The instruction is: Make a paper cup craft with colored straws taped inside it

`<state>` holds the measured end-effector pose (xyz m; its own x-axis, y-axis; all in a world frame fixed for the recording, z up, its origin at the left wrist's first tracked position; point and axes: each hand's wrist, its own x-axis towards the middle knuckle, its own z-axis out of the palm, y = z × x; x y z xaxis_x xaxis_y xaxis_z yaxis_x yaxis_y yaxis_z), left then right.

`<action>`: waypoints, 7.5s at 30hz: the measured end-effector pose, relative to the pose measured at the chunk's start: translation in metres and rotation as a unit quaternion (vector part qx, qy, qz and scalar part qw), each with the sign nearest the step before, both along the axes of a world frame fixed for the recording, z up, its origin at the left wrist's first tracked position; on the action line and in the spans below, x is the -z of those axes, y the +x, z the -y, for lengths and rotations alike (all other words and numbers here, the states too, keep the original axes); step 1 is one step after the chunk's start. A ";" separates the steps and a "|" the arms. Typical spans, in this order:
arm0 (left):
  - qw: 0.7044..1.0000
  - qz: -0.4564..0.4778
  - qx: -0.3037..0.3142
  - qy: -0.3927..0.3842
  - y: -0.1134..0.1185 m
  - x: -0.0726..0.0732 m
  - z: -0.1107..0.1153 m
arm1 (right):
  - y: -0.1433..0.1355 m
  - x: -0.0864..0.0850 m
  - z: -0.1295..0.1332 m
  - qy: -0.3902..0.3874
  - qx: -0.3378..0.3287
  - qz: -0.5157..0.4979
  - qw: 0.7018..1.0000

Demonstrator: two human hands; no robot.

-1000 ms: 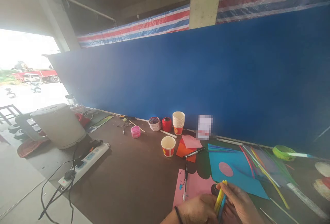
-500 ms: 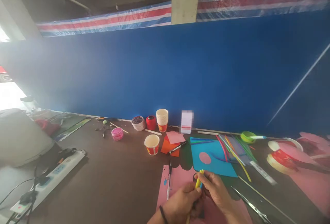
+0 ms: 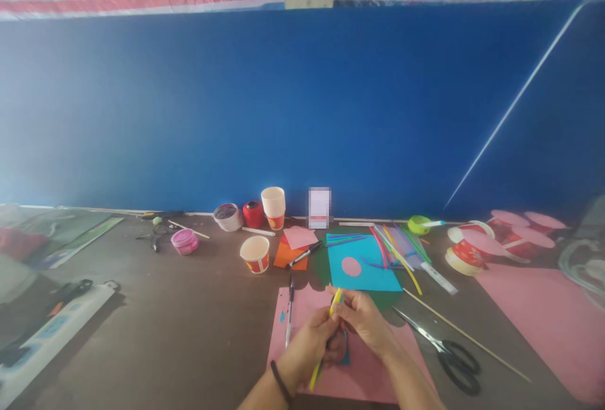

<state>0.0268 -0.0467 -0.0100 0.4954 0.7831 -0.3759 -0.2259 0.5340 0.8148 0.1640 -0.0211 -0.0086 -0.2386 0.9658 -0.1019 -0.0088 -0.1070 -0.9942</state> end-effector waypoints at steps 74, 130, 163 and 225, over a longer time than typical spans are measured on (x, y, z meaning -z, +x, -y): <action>0.990 -0.024 0.088 0.106 -0.008 0.001 -0.005 | 0.012 -0.009 -0.005 -0.084 0.137 -0.119 0.980; 0.999 0.002 0.028 -0.015 -0.005 -0.006 -0.005 | -0.001 -0.017 0.006 0.072 0.032 0.062 0.995; 0.996 0.078 0.050 0.005 -0.007 0.008 -0.003 | 0.002 -0.013 0.006 -0.060 -0.007 -0.076 0.995; 0.998 0.009 0.002 0.067 -0.004 -0.008 0.000 | 0.004 -0.021 0.009 0.045 0.004 0.066 0.997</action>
<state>0.0230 -0.0464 -0.0019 0.5033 0.8243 -0.2593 -0.2388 0.4211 0.8750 0.1679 -0.0300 0.0129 -0.2215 0.9741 -0.0454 0.1223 -0.0185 -0.9923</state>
